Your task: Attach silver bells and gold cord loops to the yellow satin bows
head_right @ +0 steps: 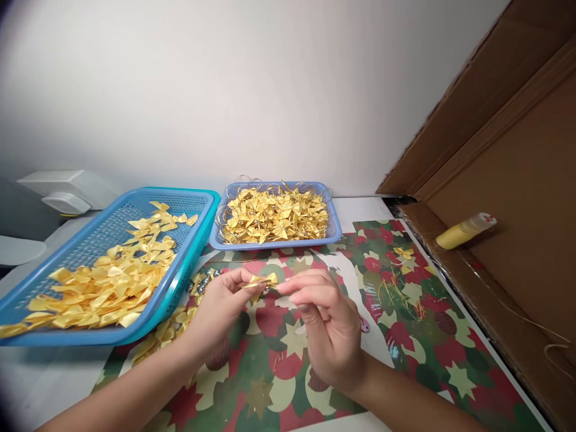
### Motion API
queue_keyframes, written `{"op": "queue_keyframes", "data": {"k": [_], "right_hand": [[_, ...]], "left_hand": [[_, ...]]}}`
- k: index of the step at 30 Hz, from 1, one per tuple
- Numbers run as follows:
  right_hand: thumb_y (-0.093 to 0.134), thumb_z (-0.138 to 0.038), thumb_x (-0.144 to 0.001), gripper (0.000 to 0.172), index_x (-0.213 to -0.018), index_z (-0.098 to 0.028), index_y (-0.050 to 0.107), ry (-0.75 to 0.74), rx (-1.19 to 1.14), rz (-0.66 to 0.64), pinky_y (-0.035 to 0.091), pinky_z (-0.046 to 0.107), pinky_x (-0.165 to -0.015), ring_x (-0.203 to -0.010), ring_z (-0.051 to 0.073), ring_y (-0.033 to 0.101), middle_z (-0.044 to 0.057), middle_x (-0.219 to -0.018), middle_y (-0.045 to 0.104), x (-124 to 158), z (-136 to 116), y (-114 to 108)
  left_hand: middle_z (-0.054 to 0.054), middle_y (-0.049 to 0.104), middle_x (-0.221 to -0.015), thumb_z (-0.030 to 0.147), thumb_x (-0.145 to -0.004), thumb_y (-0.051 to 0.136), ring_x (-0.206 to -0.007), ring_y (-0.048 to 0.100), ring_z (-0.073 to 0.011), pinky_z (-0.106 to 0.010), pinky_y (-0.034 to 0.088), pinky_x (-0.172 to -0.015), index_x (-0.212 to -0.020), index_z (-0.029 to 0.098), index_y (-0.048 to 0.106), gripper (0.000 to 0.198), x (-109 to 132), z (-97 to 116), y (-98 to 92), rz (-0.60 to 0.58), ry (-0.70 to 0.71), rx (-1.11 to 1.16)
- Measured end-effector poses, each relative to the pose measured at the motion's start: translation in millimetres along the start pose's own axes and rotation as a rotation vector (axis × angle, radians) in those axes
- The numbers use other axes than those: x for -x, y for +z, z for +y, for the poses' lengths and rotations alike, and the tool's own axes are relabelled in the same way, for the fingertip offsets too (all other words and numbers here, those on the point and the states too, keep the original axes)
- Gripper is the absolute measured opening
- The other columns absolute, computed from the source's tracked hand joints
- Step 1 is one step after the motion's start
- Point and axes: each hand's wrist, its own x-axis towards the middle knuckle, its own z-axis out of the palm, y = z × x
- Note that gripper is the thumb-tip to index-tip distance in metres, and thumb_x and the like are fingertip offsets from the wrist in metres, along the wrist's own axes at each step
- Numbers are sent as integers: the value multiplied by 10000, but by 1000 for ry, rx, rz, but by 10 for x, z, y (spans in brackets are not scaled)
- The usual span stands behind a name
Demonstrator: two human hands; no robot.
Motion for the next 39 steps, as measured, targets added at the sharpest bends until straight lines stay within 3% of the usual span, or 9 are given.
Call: {"op": "queue_keyframes", "data": {"k": [4, 8, 12, 21, 25, 31, 34, 39], "right_hand": [[399, -181, -991, 174, -1002, -281, 541, 40, -133, 57, 493, 443, -852, -817, 179, 622, 3, -784, 651, -102, -78, -32], [403, -221, -996, 141, -951, -273, 525, 77, -142, 68, 474, 360, -735, -698, 151, 533, -16, -685, 519, -149, -129, -59], [406, -195, -992, 148, -943, -266, 526, 87, -167, 42, 445, 324, -668, -676, 143, 497, -16, -682, 480, -149, -139, -72], [412, -181, -986, 194, -1003, -270, 583, 145, -175, -103, 453, 319, -680, -733, 153, 526, 6, -731, 525, -88, -186, -83], [428, -125, -964, 261, -999, -274, 639, 168, -111, -237, 464, 307, -697, -794, 150, 553, 23, -827, 560, -108, -231, -114], [446, -117, -961, 257, -974, -291, 635, 138, -199, -265, 471, 315, -734, -832, 149, 566, 11, -860, 589, -127, -182, -120], [417, -129, -976, 235, -1002, -276, 598, 141, -82, -220, 449, 292, -700, -756, 138, 536, -9, -740, 555, -96, -129, -115], [416, -170, -977, 183, -1013, -259, 572, 253, 214, -220, 430, 234, -609, -695, 110, 530, -5, -832, 568, -80, -84, -82]], "left_hand": [[38, 545, -532, 333, -690, 712, -482, 443, -81, -198, 348, -500, -579, 162, 563, 253, -4, 12, 13, 10, -75, 68], [18, 596, -545, 328, -681, 713, -506, 505, -98, -201, 368, -516, -598, 163, 571, 233, 12, 7, 25, -38, -112, 88], [-15, 662, -592, 322, -660, 723, -583, 593, -136, -217, 419, -562, -607, 169, 551, 237, 24, -3, 41, -66, -110, 91], [9, 618, -657, 328, -696, 732, -614, 579, -125, -232, 450, -621, -664, 164, 573, 230, 11, -43, 33, -60, -11, 117], [40, 525, -648, 313, -747, 693, -572, 487, -90, -191, 401, -552, -703, 173, 546, 208, 11, -29, 22, -49, 2, 118], [36, 551, -682, 314, -762, 681, -567, 487, -89, -181, 396, -509, -828, 183, 606, 164, 32, 43, 8, -135, 18, 97], [14, 586, -633, 339, -750, 699, -549, 513, -96, -195, 418, -507, -763, 156, 646, 191, 42, 106, -19, -217, -25, 33], [-18, 663, -649, 239, -648, 767, -591, 595, -115, -216, 473, -572, -813, 129, 704, 208, 37, 162, -55, -241, -130, 26]]}}
